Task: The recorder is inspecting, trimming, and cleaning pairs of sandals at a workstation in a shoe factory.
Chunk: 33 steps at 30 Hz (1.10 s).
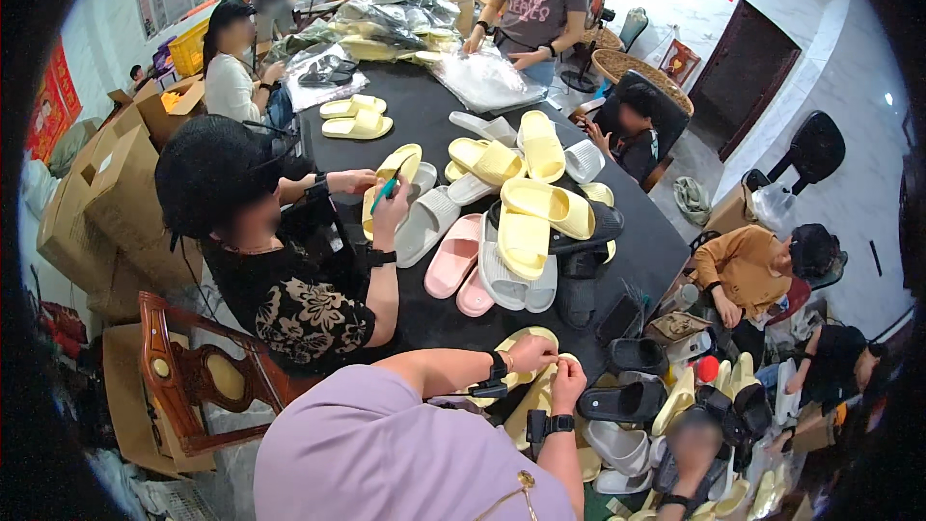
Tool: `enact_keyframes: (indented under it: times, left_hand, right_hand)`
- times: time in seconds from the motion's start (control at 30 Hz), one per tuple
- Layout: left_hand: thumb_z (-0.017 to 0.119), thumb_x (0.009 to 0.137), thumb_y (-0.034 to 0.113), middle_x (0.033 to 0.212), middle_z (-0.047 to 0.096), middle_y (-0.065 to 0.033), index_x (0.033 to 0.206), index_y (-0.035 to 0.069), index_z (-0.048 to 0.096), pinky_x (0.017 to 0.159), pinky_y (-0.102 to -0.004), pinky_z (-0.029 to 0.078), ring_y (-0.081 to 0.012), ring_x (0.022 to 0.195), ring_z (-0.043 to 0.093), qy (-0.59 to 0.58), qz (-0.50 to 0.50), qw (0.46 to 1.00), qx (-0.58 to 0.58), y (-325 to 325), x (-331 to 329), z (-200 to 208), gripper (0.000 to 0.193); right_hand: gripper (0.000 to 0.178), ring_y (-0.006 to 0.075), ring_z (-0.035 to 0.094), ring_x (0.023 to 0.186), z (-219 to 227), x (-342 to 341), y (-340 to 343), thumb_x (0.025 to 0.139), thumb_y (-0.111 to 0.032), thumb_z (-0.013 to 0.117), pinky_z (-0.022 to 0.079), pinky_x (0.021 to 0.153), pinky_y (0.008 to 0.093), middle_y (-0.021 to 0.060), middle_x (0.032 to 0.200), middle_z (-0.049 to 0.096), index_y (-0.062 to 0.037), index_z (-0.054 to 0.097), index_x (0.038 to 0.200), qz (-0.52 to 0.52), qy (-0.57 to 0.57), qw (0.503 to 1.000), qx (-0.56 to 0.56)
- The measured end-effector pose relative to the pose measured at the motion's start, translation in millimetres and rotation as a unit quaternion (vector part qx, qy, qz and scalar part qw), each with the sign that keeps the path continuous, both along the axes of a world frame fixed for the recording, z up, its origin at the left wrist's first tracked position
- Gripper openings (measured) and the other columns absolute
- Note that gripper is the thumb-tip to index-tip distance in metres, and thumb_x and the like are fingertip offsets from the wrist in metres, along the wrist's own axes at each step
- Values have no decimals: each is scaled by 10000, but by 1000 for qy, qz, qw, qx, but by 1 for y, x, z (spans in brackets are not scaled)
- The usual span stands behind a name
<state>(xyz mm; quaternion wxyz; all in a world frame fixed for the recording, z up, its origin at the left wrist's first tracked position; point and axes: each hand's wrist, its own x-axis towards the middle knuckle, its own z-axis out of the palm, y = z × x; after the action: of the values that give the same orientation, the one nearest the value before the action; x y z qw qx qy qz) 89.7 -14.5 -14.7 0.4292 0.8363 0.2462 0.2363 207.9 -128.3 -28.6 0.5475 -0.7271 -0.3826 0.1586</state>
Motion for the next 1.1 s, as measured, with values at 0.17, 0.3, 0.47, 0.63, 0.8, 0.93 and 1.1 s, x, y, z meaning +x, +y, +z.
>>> enact_keyframes:
  times: [0.17,0.3,0.47,0.63,0.8,0.93,1.1]
  left_hand:
    - [653,842,295,751,653,-149,822,42,682,637,-392,487,-313,697,631,-12,-5,1000,-22,-4,1,9,256]
    - [663,824,282,784,664,-136,812,50,688,658,-415,488,-320,740,635,-44,10,999,-27,-3,2,-4,233]
    - [676,790,252,788,665,-134,811,55,695,679,-411,495,-315,759,641,-17,7,1000,-14,-2,2,-1,199]
    - [683,770,242,809,684,-125,860,57,710,691,-385,508,-289,772,663,4,6,999,-36,3,0,0,207]
    - [674,772,215,791,679,-143,839,31,698,673,-378,511,-296,751,662,-56,-7,995,-79,6,-1,3,197]
    - [655,816,193,797,664,-160,832,6,674,670,-386,496,-300,737,643,-32,-34,997,-66,10,-4,3,189]
    - [631,804,194,778,659,-162,815,19,674,671,-404,494,-328,747,639,-41,-35,997,-54,6,-1,1,180]
  right_hand:
    - [159,83,538,678,-9,11,-1,893,-103,578,448,617,246,20,782,644,22,673,911,1,92,995,-28]
    - [110,72,493,648,12,-4,0,896,-84,580,430,579,235,0,760,584,13,587,845,16,144,989,-7]
    - [104,75,473,637,4,2,-1,885,-70,592,425,577,237,3,753,570,8,575,818,35,107,993,-36]
    - [93,57,500,647,15,-4,4,891,-67,595,418,589,217,-19,739,581,-15,593,814,54,59,997,-16]
    - [125,53,470,642,19,-10,8,896,-90,605,394,582,217,-32,719,554,-16,582,798,11,110,994,7]
    - [135,49,464,642,26,-14,6,903,-107,613,386,577,212,-42,715,545,-22,581,803,14,101,995,-22]
    - [151,46,454,606,9,-9,3,910,-133,616,373,536,213,-47,700,536,-30,589,803,16,102,995,-7]
